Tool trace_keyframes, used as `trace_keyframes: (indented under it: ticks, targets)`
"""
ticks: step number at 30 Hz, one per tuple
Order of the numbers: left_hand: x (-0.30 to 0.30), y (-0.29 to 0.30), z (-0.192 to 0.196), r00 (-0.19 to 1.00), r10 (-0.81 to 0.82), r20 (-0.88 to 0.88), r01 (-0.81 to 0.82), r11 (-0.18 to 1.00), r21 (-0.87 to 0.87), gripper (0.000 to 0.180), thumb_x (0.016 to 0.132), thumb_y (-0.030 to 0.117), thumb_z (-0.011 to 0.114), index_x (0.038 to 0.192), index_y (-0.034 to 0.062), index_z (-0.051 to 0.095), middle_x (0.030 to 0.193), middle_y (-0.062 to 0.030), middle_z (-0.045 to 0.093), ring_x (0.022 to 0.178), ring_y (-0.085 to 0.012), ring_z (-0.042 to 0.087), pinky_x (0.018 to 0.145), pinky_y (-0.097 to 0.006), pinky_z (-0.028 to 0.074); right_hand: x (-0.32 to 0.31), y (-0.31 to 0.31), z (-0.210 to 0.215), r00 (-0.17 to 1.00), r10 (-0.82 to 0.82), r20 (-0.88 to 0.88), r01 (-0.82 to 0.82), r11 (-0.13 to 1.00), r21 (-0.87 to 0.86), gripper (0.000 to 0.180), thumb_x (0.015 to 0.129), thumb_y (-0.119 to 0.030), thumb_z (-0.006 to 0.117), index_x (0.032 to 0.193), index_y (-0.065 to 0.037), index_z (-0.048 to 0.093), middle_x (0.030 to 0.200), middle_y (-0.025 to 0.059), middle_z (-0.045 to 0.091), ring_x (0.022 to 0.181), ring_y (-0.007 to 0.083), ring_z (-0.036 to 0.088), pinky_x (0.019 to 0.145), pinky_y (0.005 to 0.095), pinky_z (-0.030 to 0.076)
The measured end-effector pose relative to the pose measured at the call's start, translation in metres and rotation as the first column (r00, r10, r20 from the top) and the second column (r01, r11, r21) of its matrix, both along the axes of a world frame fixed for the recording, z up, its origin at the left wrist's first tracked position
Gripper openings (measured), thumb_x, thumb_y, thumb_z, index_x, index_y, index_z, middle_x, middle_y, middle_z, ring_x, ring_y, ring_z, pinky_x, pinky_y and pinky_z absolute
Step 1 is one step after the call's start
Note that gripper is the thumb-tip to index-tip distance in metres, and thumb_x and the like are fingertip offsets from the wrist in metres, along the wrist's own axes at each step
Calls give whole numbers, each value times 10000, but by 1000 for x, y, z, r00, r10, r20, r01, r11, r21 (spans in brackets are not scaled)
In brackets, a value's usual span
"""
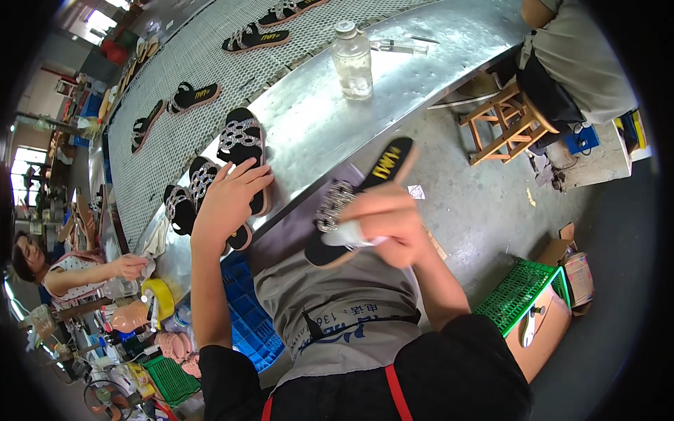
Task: Cleaning finished sandals with a cloth and solvent at a manufacturing station.
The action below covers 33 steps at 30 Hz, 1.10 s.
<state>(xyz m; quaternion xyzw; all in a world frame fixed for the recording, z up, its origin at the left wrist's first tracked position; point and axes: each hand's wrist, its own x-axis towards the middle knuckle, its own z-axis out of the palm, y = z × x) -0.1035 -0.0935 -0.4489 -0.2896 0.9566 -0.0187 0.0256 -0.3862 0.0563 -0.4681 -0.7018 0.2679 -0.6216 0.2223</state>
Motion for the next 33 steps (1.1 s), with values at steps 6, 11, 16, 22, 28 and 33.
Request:
trace_keyframes:
  ticks: [6,11,16,22,28,33]
  targets:
    - [-19,12,32,947,194,-257,-176,980,91,412,783,-12,607,1175,73,704,1231,-88,698,1283,-289,597,1087,-426,446,2,-110,-10,893,100,-440,-131,990,-42,67,723,-35,552,757,-25,609,878,129,675,785,324,636,706,467,490]
    - [-52,50,38,888,255,-382,-300,952,-61,405,872,-10,554,1257,50,664,1298,-103,663,1304,-327,555,1123,-459,410,-20,-87,0,911,-299,-283,311,950,-1,133,739,34,550,846,-6,618,857,127,606,806,328,611,766,445,495]
    - [-86,47,13,869,225,-440,-244,970,14,397,914,86,623,1311,62,628,1358,-108,609,1339,-329,515,1141,-547,367,-61,-114,36,672,-721,-172,733,680,11,186,766,26,561,926,-31,635,847,112,559,727,318,606,654,424,494]
    - [-100,17,-13,801,271,-533,-336,941,-27,364,955,148,644,1310,67,637,1403,-118,584,1375,-349,491,1139,-483,386,-79,-173,33,516,-786,-341,753,606,-256,175,941,-225,707,982,-78,622,937,78,571,572,274,576,466,375,455]
    - [-102,13,-60,820,258,-512,-345,935,-81,508,953,267,670,1414,83,562,1458,-111,540,1429,-347,434,1222,-611,213,-92,-183,10,421,-794,-438,760,572,-307,327,953,-367,731,1067,-83,615,1005,72,587,648,275,662,508,379,511]
    - [-100,13,-67,756,252,-603,-359,931,-60,541,932,244,690,1431,90,551,1484,-106,528,1441,-349,425,1229,-599,213,-104,-177,12,632,-721,-282,764,641,75,363,997,-357,693,1192,-75,575,926,103,647,651,250,651,566,375,508]
